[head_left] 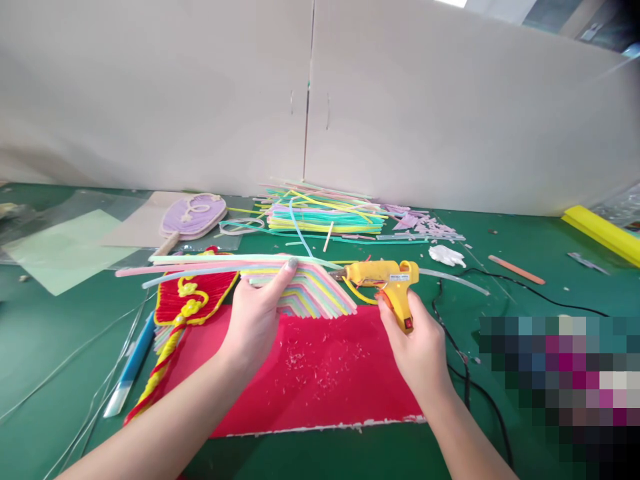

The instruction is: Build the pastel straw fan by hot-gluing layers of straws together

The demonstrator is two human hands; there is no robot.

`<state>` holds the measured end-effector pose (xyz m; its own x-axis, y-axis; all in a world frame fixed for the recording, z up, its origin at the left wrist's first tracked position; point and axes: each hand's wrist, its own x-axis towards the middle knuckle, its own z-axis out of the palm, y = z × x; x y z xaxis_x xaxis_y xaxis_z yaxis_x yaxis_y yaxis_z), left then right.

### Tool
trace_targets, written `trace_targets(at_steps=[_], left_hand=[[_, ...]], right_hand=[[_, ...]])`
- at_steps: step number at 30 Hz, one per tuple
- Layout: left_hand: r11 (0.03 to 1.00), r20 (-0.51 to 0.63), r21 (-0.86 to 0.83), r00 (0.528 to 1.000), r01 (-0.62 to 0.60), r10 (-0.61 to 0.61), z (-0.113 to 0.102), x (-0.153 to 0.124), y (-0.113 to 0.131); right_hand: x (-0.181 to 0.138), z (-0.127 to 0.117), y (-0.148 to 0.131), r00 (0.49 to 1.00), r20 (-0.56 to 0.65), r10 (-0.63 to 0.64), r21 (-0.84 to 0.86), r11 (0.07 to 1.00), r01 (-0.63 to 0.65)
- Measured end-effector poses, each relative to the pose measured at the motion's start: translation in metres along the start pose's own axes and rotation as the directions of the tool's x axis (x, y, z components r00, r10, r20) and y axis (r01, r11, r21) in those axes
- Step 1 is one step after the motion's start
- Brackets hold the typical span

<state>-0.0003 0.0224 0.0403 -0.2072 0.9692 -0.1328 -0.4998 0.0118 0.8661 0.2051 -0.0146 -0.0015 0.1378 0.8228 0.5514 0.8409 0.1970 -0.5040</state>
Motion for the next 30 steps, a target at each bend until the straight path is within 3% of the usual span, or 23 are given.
trace_targets(at_steps=[30], left_hand=[[0.996, -0.049, -0.010, 0.995, -0.086, 0.086, -0.002, 0.008, 0.016]], right_hand=[[0.000, 0.000, 0.002, 1.000, 0.015, 0.015, 0.038, 0.999, -0.015]])
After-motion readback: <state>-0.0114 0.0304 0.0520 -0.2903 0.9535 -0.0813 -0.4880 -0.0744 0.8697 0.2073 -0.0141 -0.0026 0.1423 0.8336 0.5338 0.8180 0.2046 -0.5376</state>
